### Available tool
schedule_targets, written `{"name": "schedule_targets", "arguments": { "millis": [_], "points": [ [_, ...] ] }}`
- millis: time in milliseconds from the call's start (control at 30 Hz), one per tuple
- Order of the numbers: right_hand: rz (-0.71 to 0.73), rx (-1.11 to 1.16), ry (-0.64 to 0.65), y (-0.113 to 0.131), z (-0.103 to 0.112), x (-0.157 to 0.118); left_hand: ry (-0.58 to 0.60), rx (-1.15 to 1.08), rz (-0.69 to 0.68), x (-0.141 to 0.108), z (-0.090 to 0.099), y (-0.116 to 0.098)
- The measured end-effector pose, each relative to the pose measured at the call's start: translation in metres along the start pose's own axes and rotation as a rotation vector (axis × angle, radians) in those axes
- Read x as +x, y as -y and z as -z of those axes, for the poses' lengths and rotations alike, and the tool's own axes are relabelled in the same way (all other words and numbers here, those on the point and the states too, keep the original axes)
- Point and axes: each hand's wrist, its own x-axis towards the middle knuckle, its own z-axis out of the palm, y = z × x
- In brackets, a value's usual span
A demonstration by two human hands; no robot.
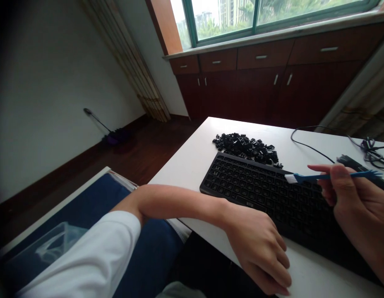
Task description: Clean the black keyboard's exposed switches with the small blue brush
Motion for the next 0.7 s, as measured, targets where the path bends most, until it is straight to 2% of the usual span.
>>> {"name": "schedule_targets", "arguments": {
  "millis": [33,67,233,467,700],
  "points": [
    [-0.067,-0.032,-0.038,0.009,0.0,-0.002,-0.005,0.0,0.0,0.0,-0.001,0.001],
    [-0.104,-0.04,-0.018,0.016,0.0,-0.003,-0.008,0.001,0.001,0.0,-0.002,0.002],
    [-0.095,0.063,-0.035,0.021,0.0,0.001,-0.023,0.003,0.01,0.002,-0.008,0.005],
    [0.041,0.073,0.022,0.017,0.002,-0.001,-0.062,0.026,-0.011,0.004,-0.01,0.007],
    [0.165,0.001,0.056,0.01,0.004,-0.001,-0.049,0.014,-0.004,0.005,-0.01,0.008]
  ]
}}
